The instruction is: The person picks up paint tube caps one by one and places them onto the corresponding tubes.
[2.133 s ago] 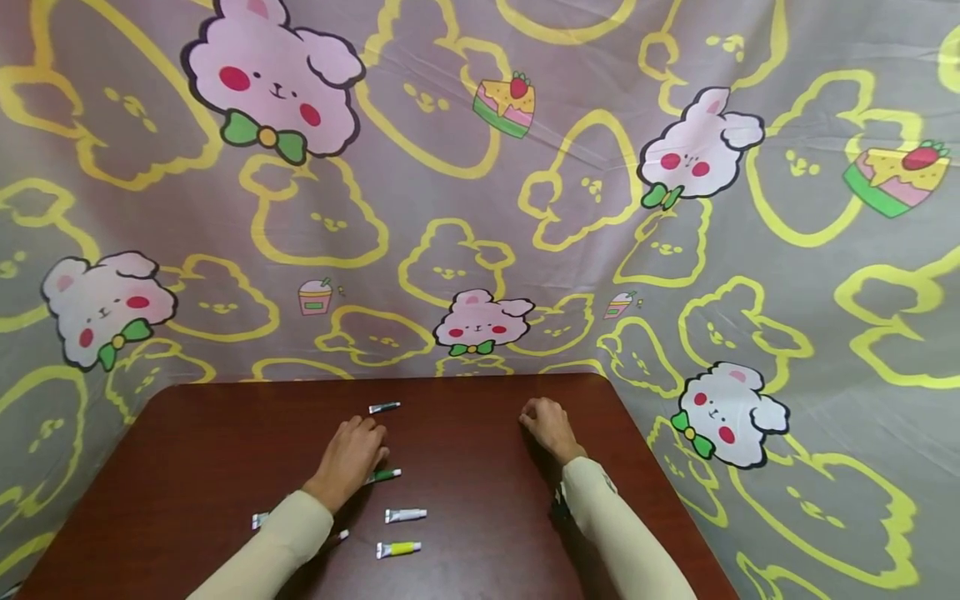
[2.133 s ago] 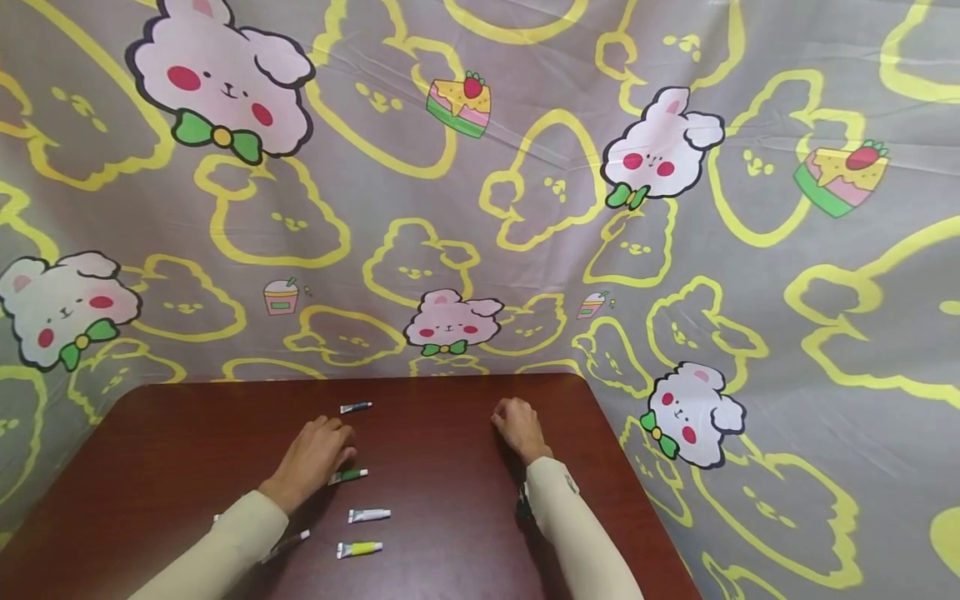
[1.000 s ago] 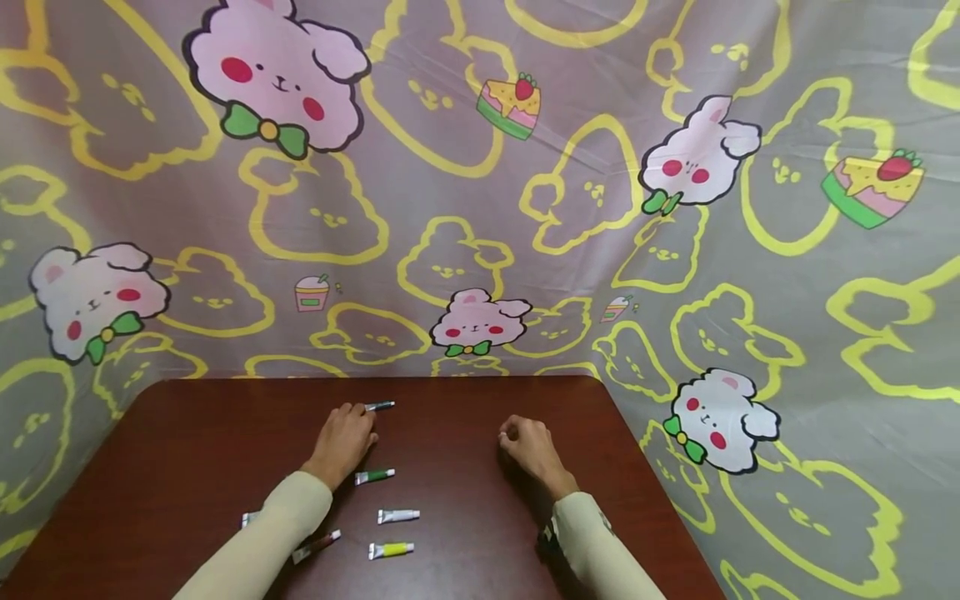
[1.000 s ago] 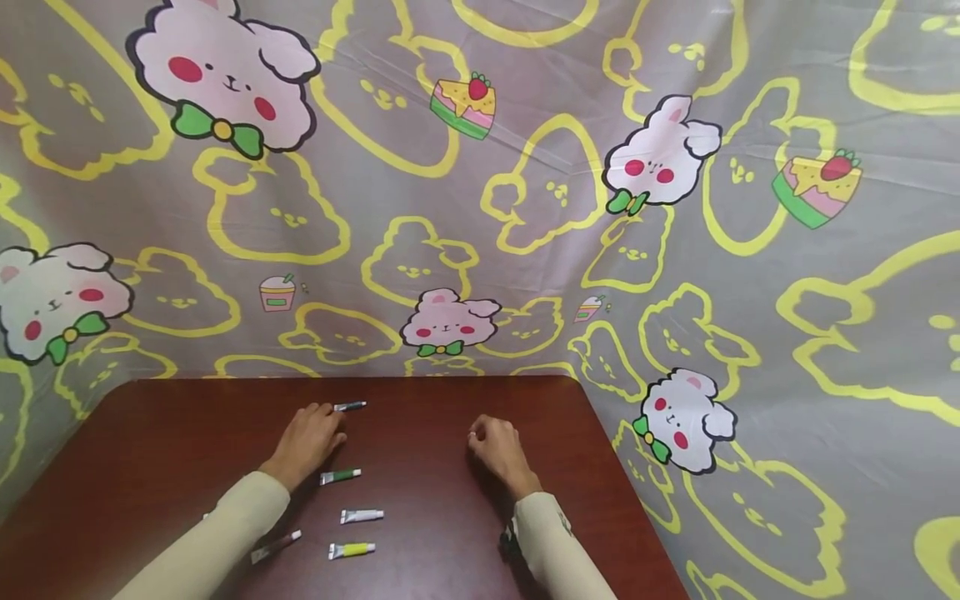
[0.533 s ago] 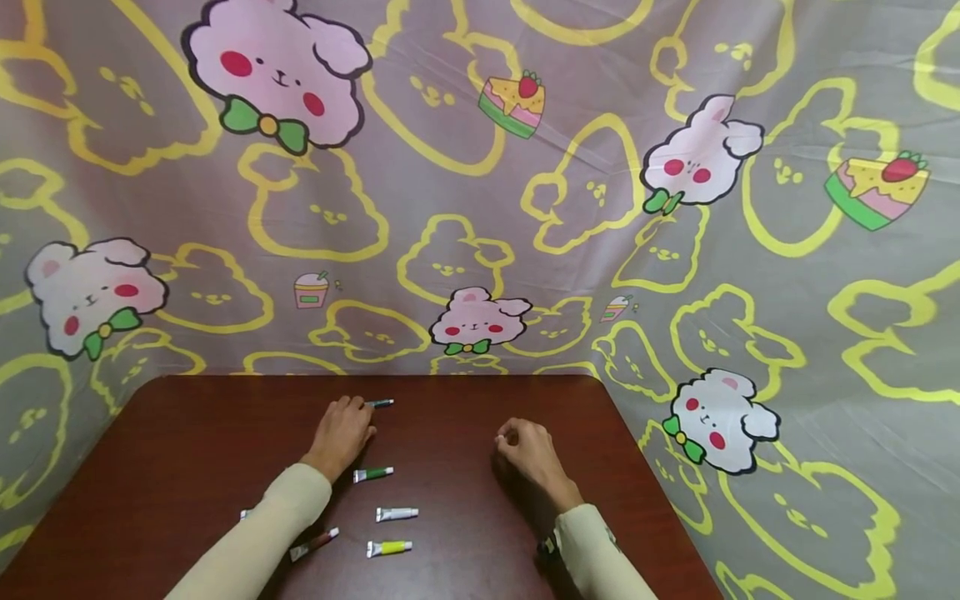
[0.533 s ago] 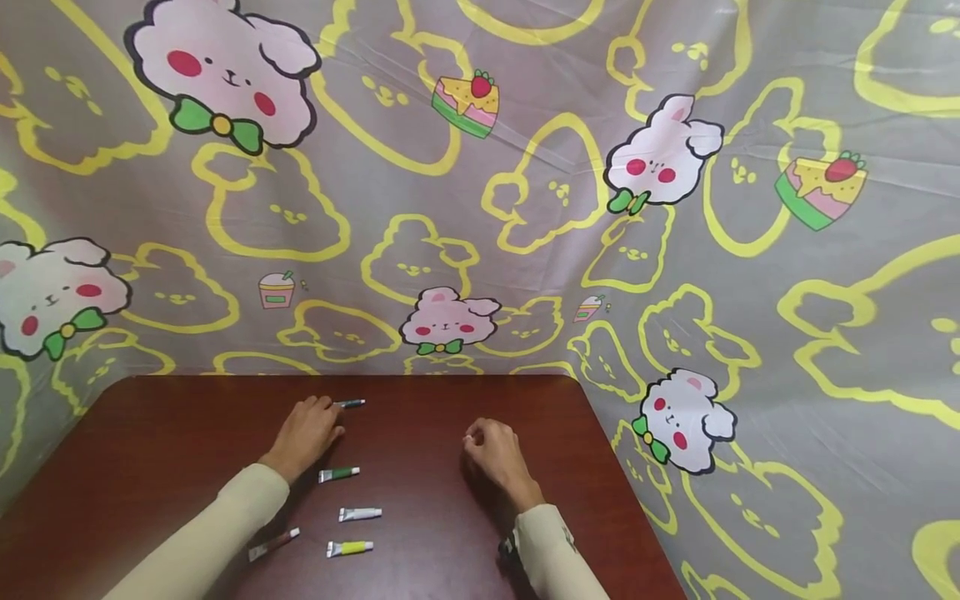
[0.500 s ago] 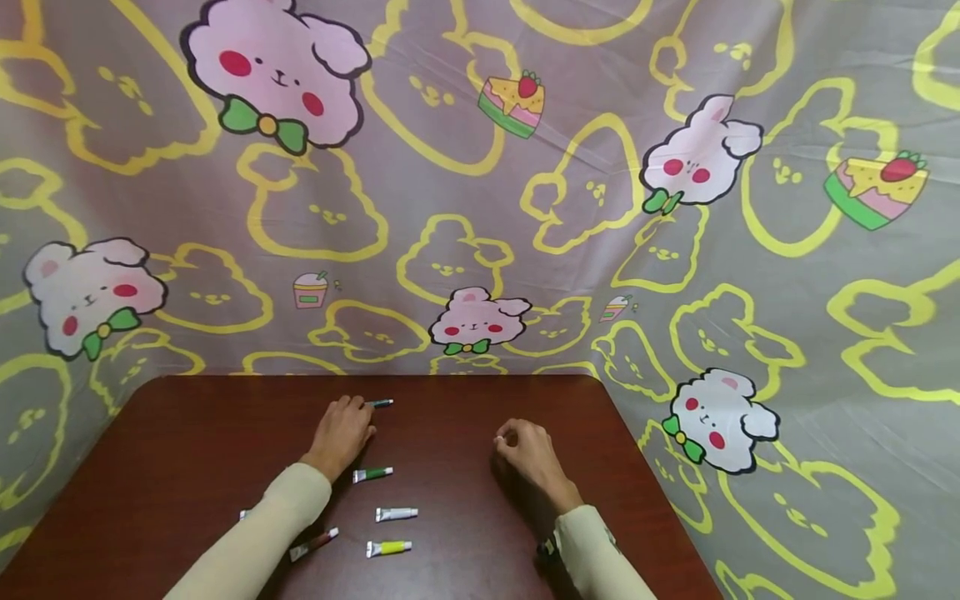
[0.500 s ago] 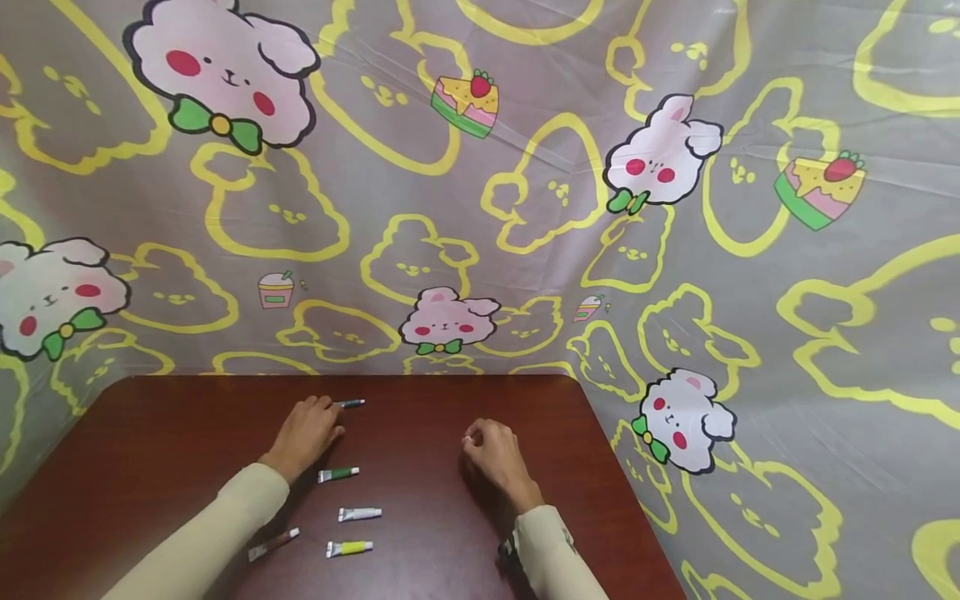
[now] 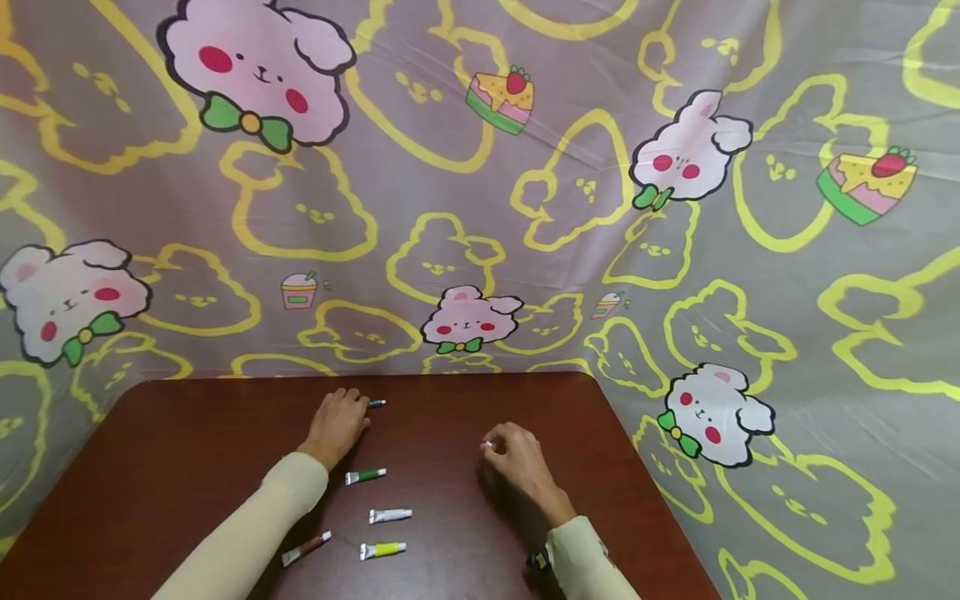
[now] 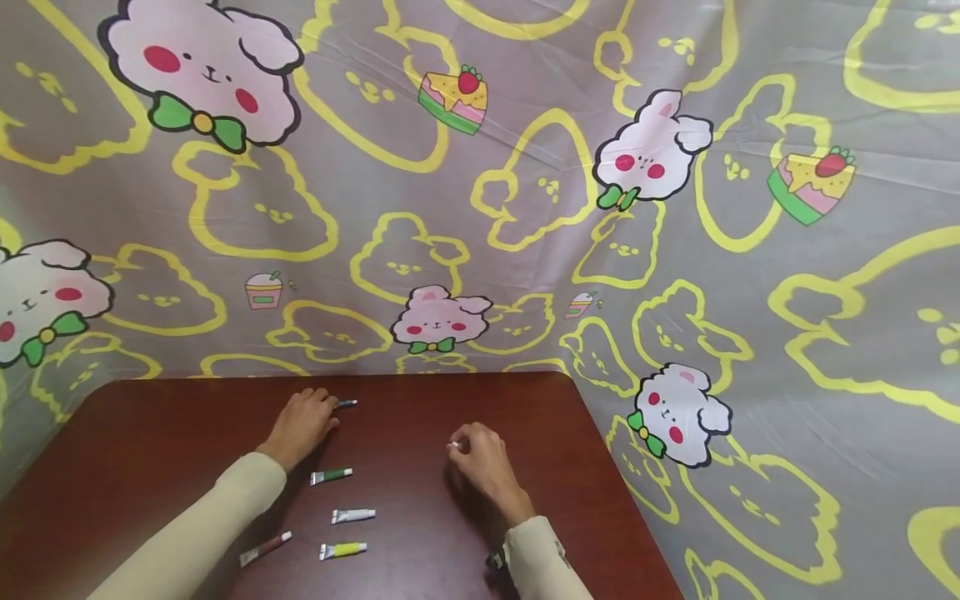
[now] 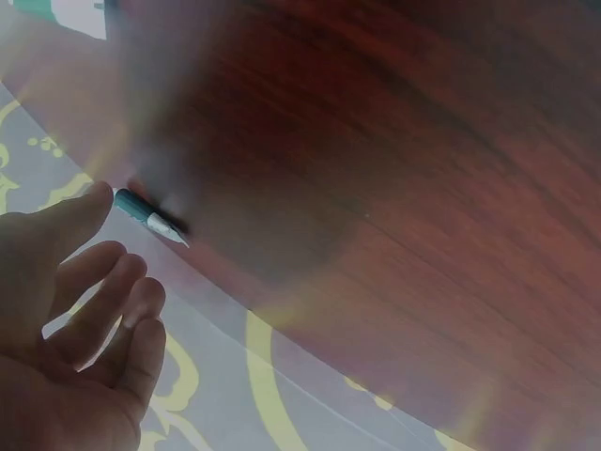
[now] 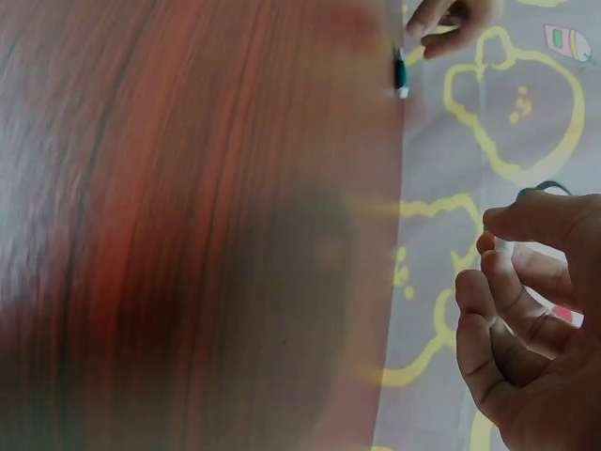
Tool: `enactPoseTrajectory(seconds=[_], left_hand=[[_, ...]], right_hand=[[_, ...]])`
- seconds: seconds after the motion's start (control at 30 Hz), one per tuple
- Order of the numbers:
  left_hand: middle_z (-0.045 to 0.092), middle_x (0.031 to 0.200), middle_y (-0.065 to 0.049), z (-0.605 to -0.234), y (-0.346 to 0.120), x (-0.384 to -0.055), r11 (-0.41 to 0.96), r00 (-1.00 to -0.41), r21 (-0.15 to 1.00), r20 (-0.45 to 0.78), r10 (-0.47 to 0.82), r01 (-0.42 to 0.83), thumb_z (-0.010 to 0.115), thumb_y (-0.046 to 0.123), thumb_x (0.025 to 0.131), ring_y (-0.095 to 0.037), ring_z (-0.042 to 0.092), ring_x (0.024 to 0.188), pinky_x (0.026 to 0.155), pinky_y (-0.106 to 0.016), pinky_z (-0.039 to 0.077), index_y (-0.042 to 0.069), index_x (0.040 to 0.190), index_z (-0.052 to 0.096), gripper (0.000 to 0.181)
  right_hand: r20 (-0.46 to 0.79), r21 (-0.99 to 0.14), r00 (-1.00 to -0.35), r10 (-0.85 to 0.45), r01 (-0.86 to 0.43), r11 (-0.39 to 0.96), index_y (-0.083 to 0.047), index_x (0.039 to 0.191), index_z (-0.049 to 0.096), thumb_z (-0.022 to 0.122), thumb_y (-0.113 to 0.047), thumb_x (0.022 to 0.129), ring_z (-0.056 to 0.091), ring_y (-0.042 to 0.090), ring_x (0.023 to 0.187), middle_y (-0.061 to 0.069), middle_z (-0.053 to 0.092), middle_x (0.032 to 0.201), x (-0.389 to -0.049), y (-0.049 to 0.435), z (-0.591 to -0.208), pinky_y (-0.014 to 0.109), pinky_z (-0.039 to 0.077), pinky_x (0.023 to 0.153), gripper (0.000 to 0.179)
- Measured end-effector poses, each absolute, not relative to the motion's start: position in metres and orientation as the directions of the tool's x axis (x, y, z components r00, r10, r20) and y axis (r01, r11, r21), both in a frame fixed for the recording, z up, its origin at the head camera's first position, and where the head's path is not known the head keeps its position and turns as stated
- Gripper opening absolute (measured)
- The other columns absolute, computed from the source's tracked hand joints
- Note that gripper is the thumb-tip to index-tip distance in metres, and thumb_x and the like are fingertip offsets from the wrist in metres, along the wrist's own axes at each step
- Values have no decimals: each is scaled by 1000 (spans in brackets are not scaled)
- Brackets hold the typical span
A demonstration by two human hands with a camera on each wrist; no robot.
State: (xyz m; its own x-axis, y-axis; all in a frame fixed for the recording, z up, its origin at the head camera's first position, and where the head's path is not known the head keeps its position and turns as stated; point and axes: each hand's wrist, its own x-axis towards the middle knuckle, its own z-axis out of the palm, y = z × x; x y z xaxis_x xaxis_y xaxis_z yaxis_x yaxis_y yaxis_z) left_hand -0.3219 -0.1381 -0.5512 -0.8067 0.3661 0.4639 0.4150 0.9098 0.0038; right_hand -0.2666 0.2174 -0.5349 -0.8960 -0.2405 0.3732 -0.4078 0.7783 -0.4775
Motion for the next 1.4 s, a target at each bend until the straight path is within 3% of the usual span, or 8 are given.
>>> enactPoseTrajectory(seconds=[0.6,1.4], left_hand=[[68,96,-15,-548,-131,-338,914,-834,-8,407,374,406,90,18,89,-37,66,94,85,-49,56,1,103,73,28],[67,91,-14,-554,-125,-356,904,-841,-50,347,415,425,88,18,90,-36,67,88,81,-49,58,2,94,73,23]], right_hand=[[384,-486,-882,-275,-446,752,-21,94,79,83,-16,94,64,4,77,-9,72,87,-255,205,-520,24,53,72,7],[337,-530,-875,-348,-482,698,-16,97,82,84,-17,96,60,-2,76,-7,73,89,-238,189,-512,20,50,69,3]])
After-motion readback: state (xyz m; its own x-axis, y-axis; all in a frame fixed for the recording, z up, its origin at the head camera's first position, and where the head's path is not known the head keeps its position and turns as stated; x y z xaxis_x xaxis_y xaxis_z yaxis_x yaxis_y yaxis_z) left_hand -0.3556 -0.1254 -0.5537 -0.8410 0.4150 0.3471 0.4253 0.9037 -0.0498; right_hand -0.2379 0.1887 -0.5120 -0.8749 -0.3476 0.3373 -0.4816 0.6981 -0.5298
